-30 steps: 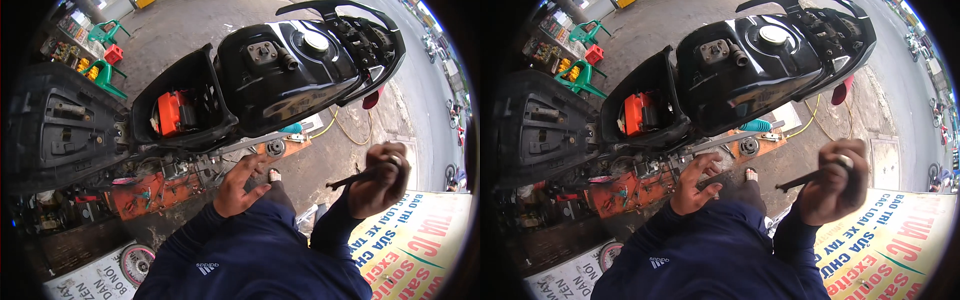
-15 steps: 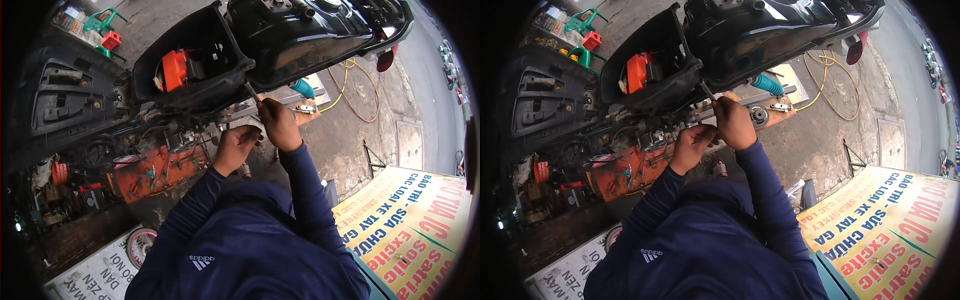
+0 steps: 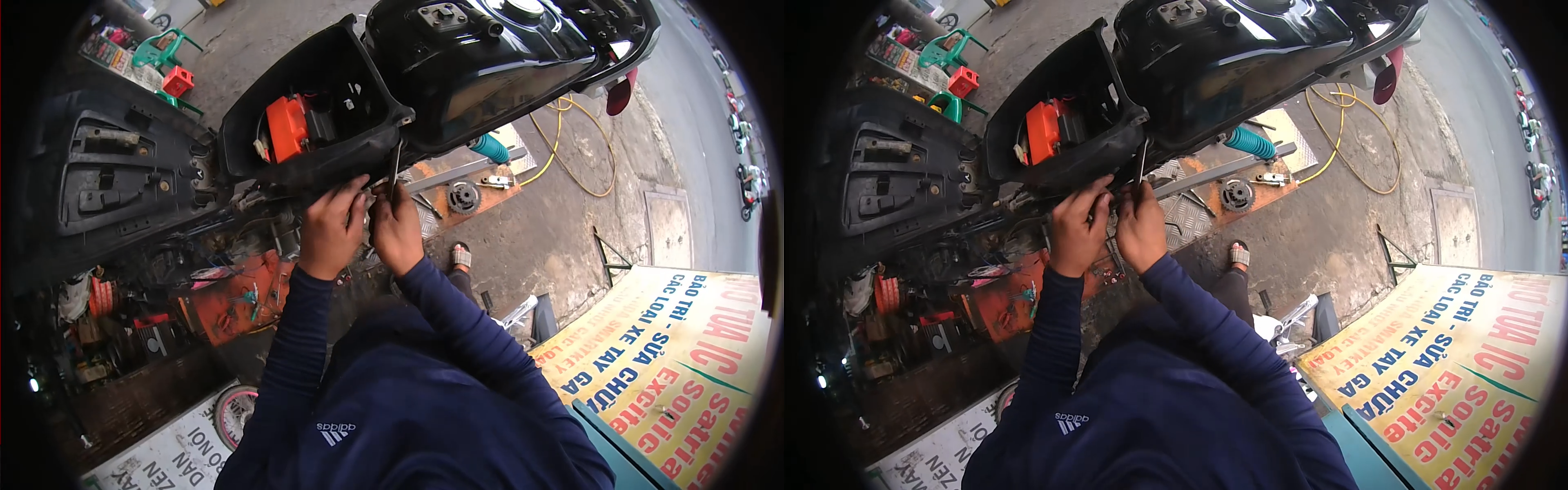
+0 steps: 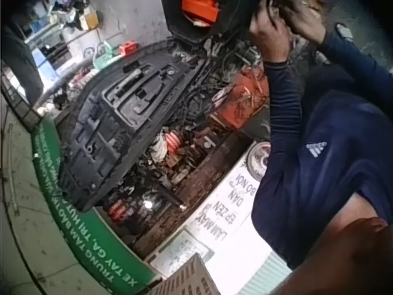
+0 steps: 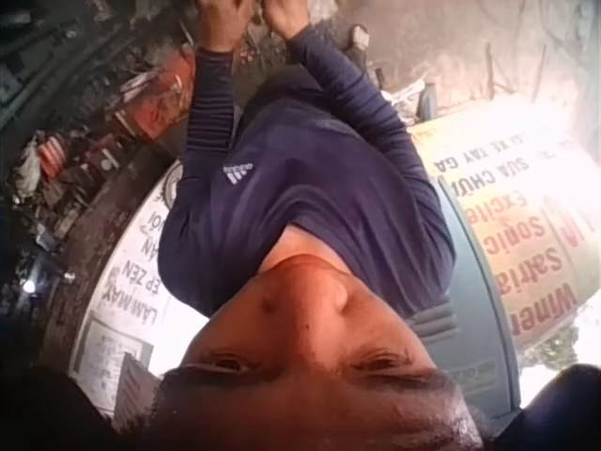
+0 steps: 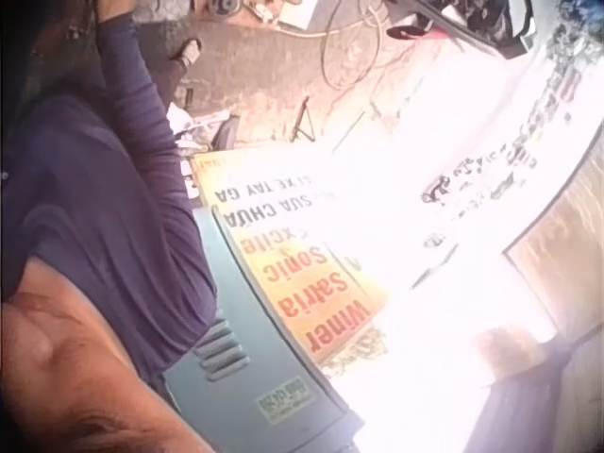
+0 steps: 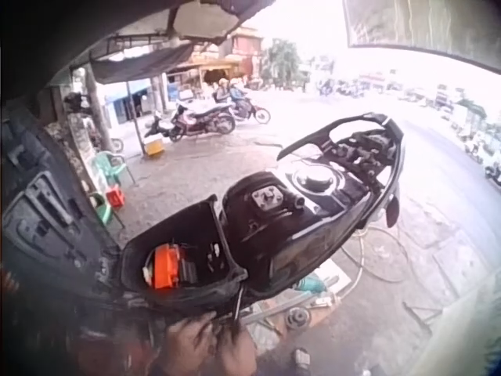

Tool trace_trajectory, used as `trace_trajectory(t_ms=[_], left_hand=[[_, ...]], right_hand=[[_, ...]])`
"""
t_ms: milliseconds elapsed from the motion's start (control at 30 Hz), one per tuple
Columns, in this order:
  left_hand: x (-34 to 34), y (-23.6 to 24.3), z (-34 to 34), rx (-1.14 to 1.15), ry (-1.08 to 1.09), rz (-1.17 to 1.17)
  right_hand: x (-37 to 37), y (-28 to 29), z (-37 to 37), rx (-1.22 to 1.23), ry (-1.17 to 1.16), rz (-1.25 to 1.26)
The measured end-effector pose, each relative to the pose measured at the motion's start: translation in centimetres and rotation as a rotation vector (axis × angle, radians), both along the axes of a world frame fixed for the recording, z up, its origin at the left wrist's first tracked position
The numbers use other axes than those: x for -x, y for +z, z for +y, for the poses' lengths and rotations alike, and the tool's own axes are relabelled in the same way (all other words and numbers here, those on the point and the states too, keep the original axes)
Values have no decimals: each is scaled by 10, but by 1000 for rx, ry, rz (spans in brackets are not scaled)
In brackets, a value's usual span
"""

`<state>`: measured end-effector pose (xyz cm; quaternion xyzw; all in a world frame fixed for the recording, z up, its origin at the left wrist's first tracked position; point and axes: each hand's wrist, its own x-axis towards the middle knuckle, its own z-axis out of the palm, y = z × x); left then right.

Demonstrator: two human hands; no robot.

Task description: Performing maintenance on a motorcycle, including battery and wiring work.

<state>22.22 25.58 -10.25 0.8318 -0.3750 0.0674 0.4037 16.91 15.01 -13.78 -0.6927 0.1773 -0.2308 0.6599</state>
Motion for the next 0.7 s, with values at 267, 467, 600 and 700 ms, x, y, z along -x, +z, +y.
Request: trace_trajectory(t_ms=[267, 467, 600, 700], left_hand=[[-21, 62, -4, -75, 230, -498], [-39, 47, 2, -211, 141, -401], [-11, 42, 9, 188, 147, -529], [12, 24, 7, 183, -74, -133]], right_hand=[[10, 32, -96, 373, 202, 142], [-4, 81, -117, 349, 308, 295], [6, 47, -79, 338, 125, 234], [-2, 9, 1, 38, -90, 119]])
